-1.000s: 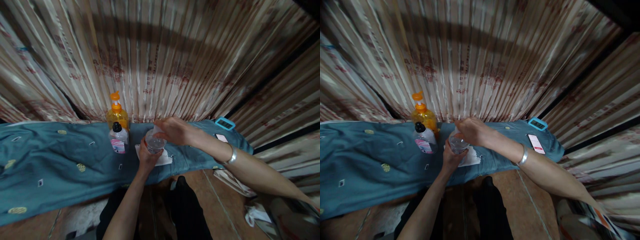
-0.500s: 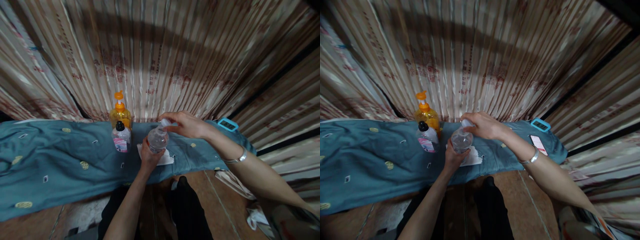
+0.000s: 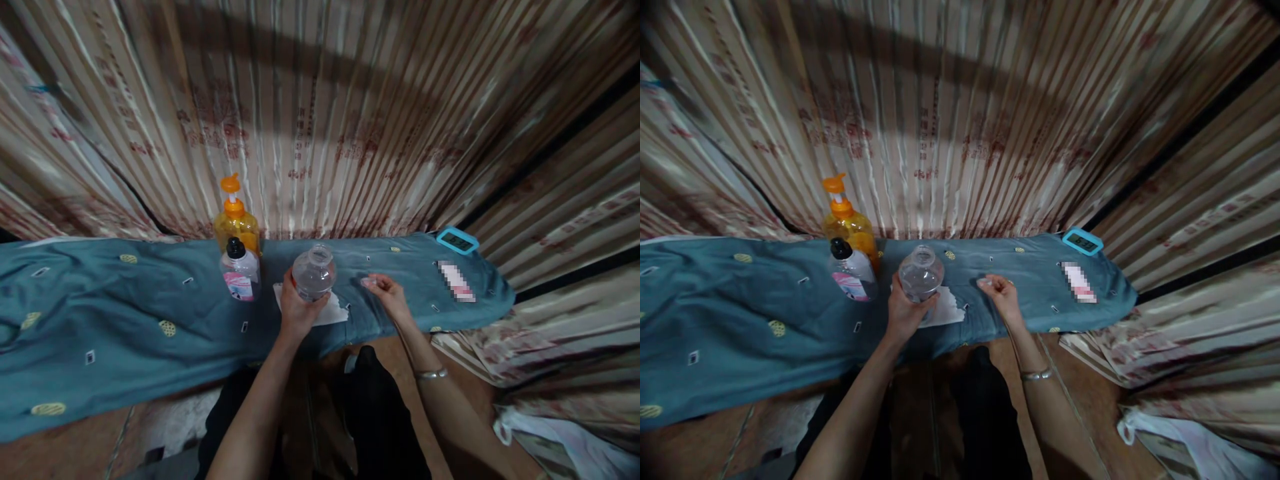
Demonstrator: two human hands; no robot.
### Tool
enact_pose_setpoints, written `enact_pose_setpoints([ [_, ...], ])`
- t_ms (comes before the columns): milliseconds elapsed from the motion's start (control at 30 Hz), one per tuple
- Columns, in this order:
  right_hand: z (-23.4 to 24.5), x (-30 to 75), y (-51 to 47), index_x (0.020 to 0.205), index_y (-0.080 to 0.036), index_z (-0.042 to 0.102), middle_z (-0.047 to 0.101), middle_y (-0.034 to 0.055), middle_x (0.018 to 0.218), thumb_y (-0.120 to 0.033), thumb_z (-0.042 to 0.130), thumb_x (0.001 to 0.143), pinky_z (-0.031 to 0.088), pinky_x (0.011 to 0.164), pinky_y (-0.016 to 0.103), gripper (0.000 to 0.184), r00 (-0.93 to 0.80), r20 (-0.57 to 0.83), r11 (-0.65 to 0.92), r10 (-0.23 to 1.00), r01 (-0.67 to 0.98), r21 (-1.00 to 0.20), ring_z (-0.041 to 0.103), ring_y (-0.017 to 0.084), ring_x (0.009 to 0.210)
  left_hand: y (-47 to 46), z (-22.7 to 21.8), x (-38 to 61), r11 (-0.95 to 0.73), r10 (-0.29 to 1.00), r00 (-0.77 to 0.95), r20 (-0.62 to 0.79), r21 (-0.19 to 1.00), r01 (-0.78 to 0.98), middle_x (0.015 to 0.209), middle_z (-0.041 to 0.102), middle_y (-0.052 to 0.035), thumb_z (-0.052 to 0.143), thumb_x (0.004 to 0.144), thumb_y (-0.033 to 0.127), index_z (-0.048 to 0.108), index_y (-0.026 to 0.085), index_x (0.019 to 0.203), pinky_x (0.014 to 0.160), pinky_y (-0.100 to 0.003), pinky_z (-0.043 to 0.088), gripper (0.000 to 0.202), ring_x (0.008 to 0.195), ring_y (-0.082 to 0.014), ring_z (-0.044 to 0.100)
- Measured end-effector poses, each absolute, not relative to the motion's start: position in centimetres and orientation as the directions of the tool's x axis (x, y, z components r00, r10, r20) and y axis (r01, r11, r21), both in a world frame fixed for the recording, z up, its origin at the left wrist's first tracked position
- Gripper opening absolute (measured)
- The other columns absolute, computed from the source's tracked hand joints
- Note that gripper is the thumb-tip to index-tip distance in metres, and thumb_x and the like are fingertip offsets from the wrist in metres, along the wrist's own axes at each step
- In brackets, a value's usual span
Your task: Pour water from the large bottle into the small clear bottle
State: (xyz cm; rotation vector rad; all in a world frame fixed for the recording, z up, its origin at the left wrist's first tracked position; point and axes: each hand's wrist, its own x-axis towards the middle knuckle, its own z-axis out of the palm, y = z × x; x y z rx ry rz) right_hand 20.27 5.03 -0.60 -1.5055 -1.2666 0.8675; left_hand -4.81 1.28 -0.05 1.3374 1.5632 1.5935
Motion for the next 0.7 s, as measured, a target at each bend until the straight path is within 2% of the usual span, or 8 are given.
enact_pose_setpoints([
  [100,-2.9,23.0,4.7,0.098,-0.017,0.071,0.075,0.0005,0.091,-0.039,0.080,0.099,0.063,0.086,0.042,0.024,0.345,0.041,-0.124,0.938,0.442,-0.889,0.074,0.020,0.084,1.3,0.0,-4.8,-0.198,0.889,-0.365,0.278,0.950,0.242,0.129,0.077,-0.0117,0.096,0.056,0.032,0.059,0.021,0.126,0.107,-0.046,0.061,0.079,0.121,-0.0318,0.076],
  [267,-3.6,26.4,3.3,0.105,-0.017,0.074,0.072,-0.0019,0.086,-0.024,0.084,0.094,0.060,0.093,0.046,0.016,0.449,0.030,-0.305,0.893,0.653,-0.693,0.073,0.022,0.087,1.3,0.0,-4.8,-0.199,0.888,-0.367,0.275,0.952,0.232,0.127,0.077,-0.0110,0.096,0.055,0.031,0.060,0.021,0.125,0.105,-0.046,0.062,0.079,0.118,-0.0314,0.076],
  [400,-3.6,26.6,2.4,0.115,-0.016,0.074,0.077,0.0053,0.105,-0.024,0.083,0.096,0.057,0.107,0.055,0.023,0.439,0.021,-0.339,0.898,0.722,-0.604,0.075,0.028,0.108,1.3,-0.1,-4.8,-0.191,0.887,-0.370,0.275,0.950,0.248,0.126,0.077,-0.0111,0.097,0.055,0.030,0.058,0.021,0.128,0.104,-0.046,0.062,0.083,0.118,-0.0315,0.077],
  [533,-2.8,25.1,1.8,0.136,-0.012,0.067,0.071,0.0186,0.141,-0.026,0.085,0.092,0.043,0.123,0.064,0.050,0.393,0.074,-0.261,0.916,0.727,-0.636,0.060,0.039,0.142,1.2,-0.1,-4.9,-0.183,0.892,-0.364,0.270,0.949,0.256,0.128,0.077,-0.0125,0.097,0.055,0.030,0.055,0.021,0.133,0.106,-0.048,0.060,0.089,0.121,-0.0334,0.076],
  [567,-2.4,24.3,1.8,0.140,-0.011,0.064,0.069,0.0209,0.144,-0.029,0.085,0.091,0.043,0.123,0.065,0.056,0.369,0.091,-0.220,0.925,0.715,-0.664,0.059,0.040,0.143,1.2,-0.1,-5.0,-0.186,0.895,-0.354,0.270,0.949,0.253,0.129,0.077,-0.0128,0.097,0.056,0.030,0.055,0.021,0.134,0.107,-0.048,0.060,0.089,0.122,-0.0336,0.075],
  [633,-1.4,22.2,1.8,0.145,-0.010,0.061,0.072,0.0228,0.140,-0.041,0.083,0.089,0.048,0.119,0.064,0.067,0.292,0.117,-0.113,0.949,0.665,-0.738,0.068,0.040,0.133,1.0,0.0,-5.1,-0.199,0.906,-0.325,0.273,0.950,0.242,0.131,0.076,-0.0132,0.097,0.058,0.033,0.054,0.021,0.136,0.107,-0.048,0.060,0.090,0.123,-0.0335,0.075],
  [700,-0.4,19.5,2.0,0.144,-0.010,0.061,0.076,0.0226,0.132,-0.059,0.081,0.085,0.053,0.114,0.062,0.079,0.172,0.155,0.029,0.973,0.575,-0.818,0.073,0.038,0.123,0.8,0.0,-5.3,-0.220,0.912,-0.295,0.285,0.947,0.234,0.135,0.074,-0.0141,0.097,0.061,0.035,0.053,0.021,0.139,0.109,-0.048,0.059,0.091,0.126,-0.0334,0.074],
])
